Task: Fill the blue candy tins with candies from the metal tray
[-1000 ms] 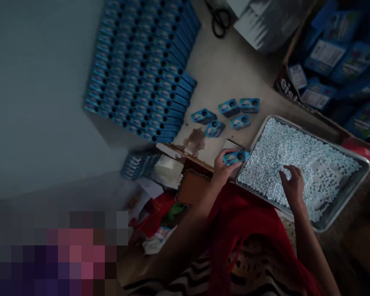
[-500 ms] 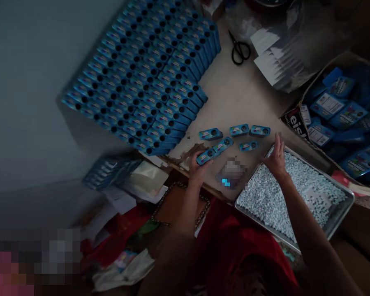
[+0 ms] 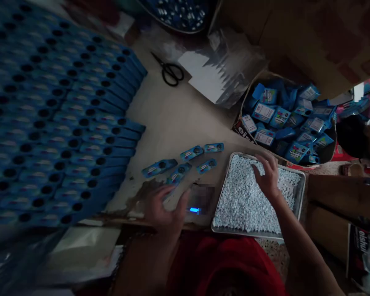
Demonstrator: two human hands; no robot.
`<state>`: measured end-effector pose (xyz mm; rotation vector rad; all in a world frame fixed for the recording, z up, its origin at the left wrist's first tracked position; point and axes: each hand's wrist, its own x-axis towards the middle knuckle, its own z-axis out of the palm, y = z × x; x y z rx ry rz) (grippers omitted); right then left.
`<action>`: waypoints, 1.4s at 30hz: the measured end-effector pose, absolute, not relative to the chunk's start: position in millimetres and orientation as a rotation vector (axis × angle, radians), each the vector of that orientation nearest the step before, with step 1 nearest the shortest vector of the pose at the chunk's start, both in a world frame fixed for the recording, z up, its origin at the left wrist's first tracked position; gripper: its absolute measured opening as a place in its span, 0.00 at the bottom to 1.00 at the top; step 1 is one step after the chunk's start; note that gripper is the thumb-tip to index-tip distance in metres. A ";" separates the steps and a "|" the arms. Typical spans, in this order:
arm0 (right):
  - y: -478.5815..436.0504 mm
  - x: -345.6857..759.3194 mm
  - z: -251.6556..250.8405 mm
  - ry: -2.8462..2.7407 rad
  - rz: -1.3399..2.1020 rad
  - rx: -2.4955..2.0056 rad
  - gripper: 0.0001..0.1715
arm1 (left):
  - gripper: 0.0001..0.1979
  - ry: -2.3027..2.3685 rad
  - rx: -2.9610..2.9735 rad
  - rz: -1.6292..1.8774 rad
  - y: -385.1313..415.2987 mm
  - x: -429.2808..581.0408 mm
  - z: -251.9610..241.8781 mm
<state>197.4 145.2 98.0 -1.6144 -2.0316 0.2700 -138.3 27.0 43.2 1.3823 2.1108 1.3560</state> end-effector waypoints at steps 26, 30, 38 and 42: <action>264.1 252.5 69.1 -1.364 0.690 -2.222 0.20 | 0.17 1.177 2.290 0.771 399.6 31.4 44.8; 245.2 243.6 75.2 -1.372 0.434 -1.959 0.15 | 0.27 1.302 1.954 1.047 338.0 -8.2 56.7; 179.9 229.7 121.1 -1.482 0.400 -1.596 0.17 | 0.35 1.395 1.236 1.401 231.3 -9.4 66.0; 142.6 216.9 125.7 -0.837 0.835 -1.459 0.26 | 0.35 1.440 1.055 1.414 192.8 -6.8 66.1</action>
